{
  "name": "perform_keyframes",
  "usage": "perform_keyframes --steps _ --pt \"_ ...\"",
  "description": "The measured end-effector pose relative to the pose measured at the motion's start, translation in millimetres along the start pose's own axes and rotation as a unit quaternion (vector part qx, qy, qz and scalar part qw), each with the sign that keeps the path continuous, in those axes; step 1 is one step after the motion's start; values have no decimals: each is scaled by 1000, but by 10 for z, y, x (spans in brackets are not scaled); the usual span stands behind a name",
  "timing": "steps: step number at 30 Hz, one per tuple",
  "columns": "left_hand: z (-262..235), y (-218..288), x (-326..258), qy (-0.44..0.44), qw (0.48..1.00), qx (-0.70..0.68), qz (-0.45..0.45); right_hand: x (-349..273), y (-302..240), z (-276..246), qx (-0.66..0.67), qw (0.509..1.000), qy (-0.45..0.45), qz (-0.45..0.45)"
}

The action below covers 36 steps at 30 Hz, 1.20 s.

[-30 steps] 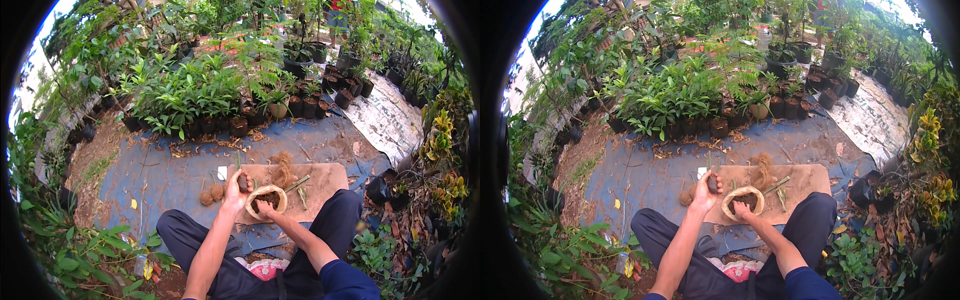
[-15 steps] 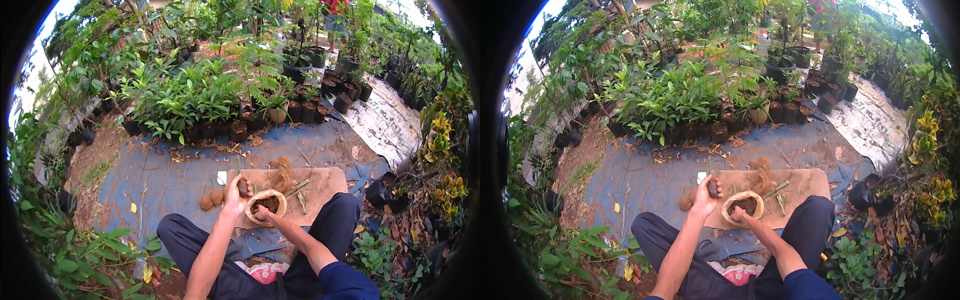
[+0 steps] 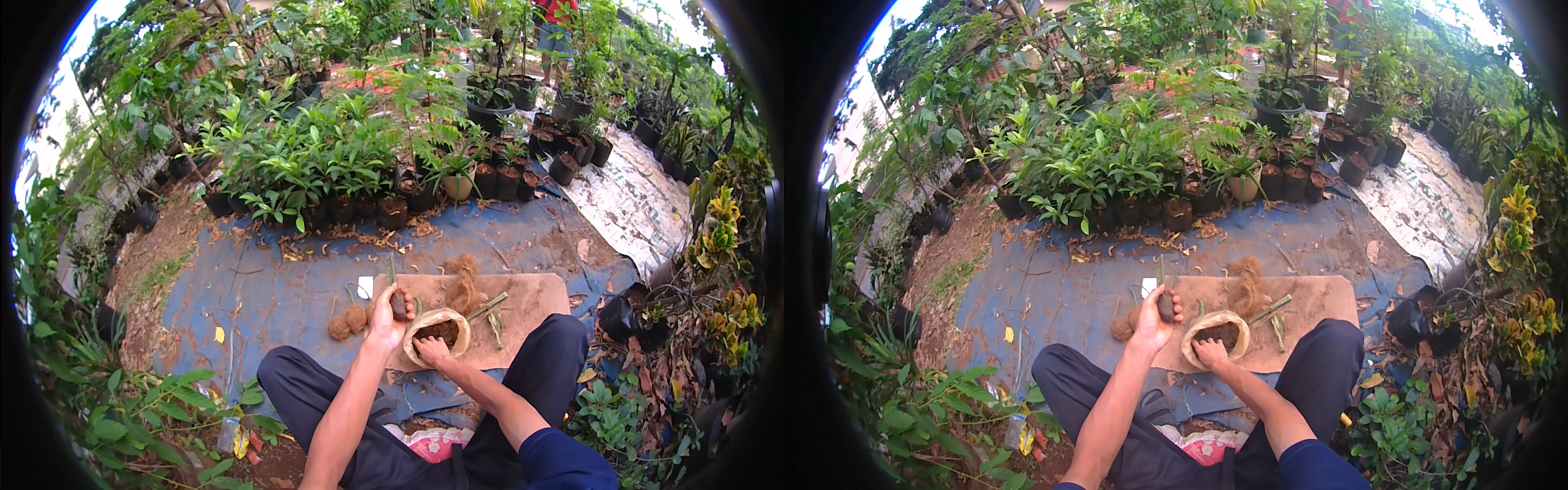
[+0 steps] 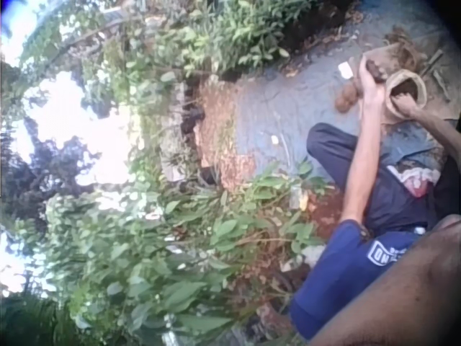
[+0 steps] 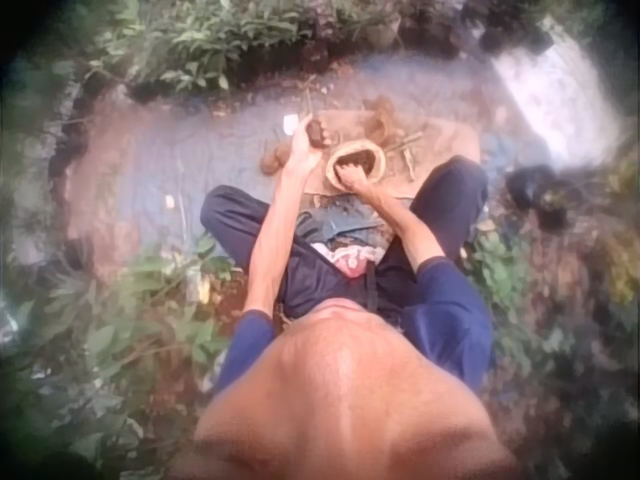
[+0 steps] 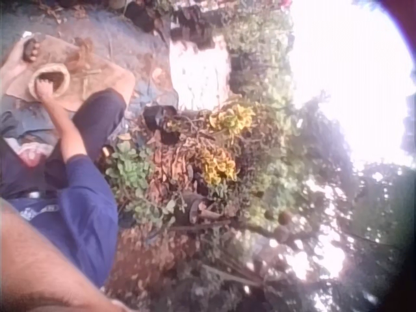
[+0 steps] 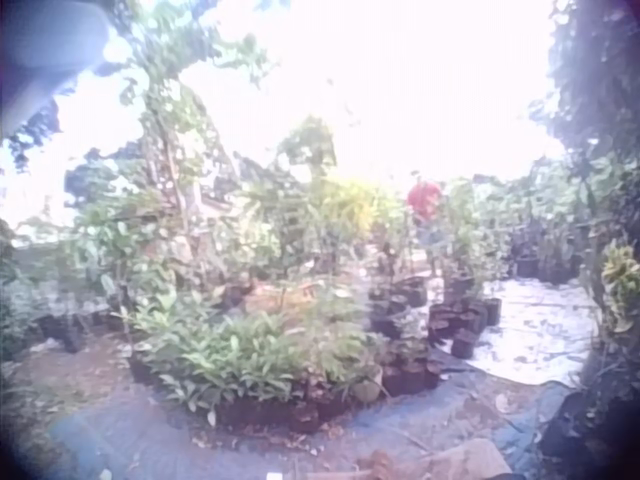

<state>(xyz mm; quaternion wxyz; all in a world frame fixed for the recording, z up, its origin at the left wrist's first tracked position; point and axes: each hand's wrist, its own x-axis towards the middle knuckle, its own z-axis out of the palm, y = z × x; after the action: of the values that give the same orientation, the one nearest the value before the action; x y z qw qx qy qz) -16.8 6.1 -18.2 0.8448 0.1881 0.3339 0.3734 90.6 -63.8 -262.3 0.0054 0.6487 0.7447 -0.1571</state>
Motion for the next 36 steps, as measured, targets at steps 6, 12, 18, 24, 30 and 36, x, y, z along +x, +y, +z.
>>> perform_keyframes --steps 6,12,18,24,30,36 --pt "-6 -25 9 2 1000 3 -2 6 17 147 -8 999 39 -20" --pt "39 -14 4 4 1000 7 5 53 3 57 6 1000 -4 -3" --pt "84 -3 -42 8 1000 0 3 108 92 -90 67 997 -35 25" --pt "38 -15 -23 9 1000 9 -7 160 168 -102 63 997 -34 22" --pt "44 -56 -8 12 1000 15 -11 177 14 56 20 999 -29 -25" --pt "50 -43 -11 16 1000 21 -12 215 35 6 26 997 -65 -40"
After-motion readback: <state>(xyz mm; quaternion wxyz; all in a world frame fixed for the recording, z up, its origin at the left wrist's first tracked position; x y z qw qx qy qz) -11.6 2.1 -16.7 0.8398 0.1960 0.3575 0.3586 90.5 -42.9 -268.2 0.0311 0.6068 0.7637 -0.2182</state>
